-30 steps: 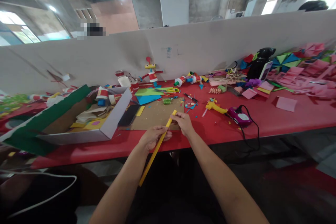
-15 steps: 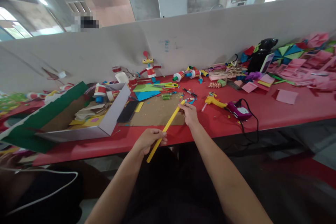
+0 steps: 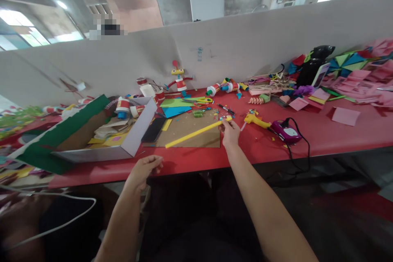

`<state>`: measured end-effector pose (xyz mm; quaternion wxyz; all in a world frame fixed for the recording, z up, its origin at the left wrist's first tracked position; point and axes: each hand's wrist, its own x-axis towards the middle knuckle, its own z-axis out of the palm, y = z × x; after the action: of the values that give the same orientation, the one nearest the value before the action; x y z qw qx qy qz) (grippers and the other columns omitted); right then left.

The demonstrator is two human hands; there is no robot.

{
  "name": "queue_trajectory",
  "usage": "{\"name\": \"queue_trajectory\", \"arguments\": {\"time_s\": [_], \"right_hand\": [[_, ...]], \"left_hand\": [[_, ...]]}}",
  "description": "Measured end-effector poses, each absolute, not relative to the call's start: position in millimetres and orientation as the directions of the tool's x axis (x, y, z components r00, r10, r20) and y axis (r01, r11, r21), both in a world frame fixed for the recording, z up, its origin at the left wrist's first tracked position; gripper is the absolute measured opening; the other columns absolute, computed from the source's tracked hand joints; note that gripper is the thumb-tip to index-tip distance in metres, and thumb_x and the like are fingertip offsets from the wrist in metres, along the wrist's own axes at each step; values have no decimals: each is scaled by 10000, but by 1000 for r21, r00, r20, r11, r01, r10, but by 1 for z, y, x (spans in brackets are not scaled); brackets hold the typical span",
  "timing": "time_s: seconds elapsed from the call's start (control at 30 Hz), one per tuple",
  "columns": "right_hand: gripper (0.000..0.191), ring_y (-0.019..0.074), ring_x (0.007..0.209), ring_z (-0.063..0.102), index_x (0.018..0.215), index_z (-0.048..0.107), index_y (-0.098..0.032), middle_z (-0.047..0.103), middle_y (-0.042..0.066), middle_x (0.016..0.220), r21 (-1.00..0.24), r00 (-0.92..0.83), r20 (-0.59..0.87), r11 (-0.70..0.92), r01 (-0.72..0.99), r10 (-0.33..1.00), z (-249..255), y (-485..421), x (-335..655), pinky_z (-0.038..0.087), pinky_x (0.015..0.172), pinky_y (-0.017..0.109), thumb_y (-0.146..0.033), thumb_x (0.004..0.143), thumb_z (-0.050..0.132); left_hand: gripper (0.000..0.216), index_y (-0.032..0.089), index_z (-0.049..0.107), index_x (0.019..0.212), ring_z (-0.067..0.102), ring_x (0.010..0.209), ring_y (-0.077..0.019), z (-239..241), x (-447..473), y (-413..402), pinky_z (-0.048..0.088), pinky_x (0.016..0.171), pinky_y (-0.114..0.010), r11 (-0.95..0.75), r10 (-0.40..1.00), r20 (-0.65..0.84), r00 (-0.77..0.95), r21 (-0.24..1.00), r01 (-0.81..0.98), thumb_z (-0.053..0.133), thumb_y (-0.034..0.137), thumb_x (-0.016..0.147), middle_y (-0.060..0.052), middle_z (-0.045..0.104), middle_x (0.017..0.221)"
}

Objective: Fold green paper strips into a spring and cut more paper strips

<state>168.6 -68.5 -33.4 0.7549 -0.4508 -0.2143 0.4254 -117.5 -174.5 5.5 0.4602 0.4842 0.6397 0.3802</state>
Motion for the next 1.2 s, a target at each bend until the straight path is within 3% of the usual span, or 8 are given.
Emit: {"name": "queue_trajectory", "arguments": {"time_s": [0.1,0.17,0.23,0.3,0.47,0.63,0.8,1.2], "right_hand": [[248,92,479,507,599,537,-187,549,-54,520,-867,566,-44,249,-430,823,-37,-65,169,422,481,234,-348,538,716],[256,95,482,511,597,543,-184,551,-52,518,-874,564,-43,242,-421,825,-38,-64,168,434,484,237,-354,531,722],[259,94,479,510,599,550,-182,551,-50,516,-872,565,-52,238,-427,823,-40,-64,167,446,486,238,-352,523,729],[259,90,473,507,602,557,-179,550,-48,520,-875,563,-51,235,-423,825,-40,-64,165,455,481,235,-355,524,730],[264,90,507,537,657,587,-175,568,-39,586,-904,489,12,219,-367,872,-39,-68,160,499,517,235,-383,559,717],[270,96,562,568,698,587,-186,576,-44,638,-908,389,49,204,-366,920,-38,-71,154,534,574,250,-392,581,715],[282,97,560,577,695,603,-186,597,-40,641,-895,336,21,167,-413,942,-36,-73,153,534,562,245,-364,538,754],[298,119,561,607,676,626,-181,627,-16,609,-890,252,-22,96,-446,968,-29,-78,154,520,563,247,-414,536,749]], "left_hand": [[261,150,623,685,531,512,-117,4,-119,-169,423,545,-231,110,943,39,-332,901,419,566,403,712,-11,611,584],[260,176,656,860,595,744,-176,5,-109,-166,452,708,-286,-1,855,314,-413,798,603,503,369,777,-57,673,805],[285,214,638,1027,536,1027,-227,6,-91,-163,382,907,-366,-112,776,547,-313,609,785,477,292,805,-87,625,1102],[325,246,614,1101,457,1146,-257,6,-69,-159,289,995,-432,-191,783,606,-138,446,874,517,255,790,-79,582,1196],[414,256,551,1191,433,1177,-262,1,-19,-138,163,1054,-467,-334,855,497,149,309,890,546,237,778,-89,583,1196],[413,222,542,1209,569,950,-240,-1,3,-115,391,812,-334,-290,940,305,153,478,829,481,354,822,-128,636,1070],[247,206,710,824,574,655,-173,4,-3,-98,339,574,-238,-197,980,132,146,640,743,477,286,808,-72,679,738],[201,188,649,637,564,548,-134,-1,-29,-94,356,551,-227,-125,987,23,158,726,676,519,281,759,-13,620,570]]}}
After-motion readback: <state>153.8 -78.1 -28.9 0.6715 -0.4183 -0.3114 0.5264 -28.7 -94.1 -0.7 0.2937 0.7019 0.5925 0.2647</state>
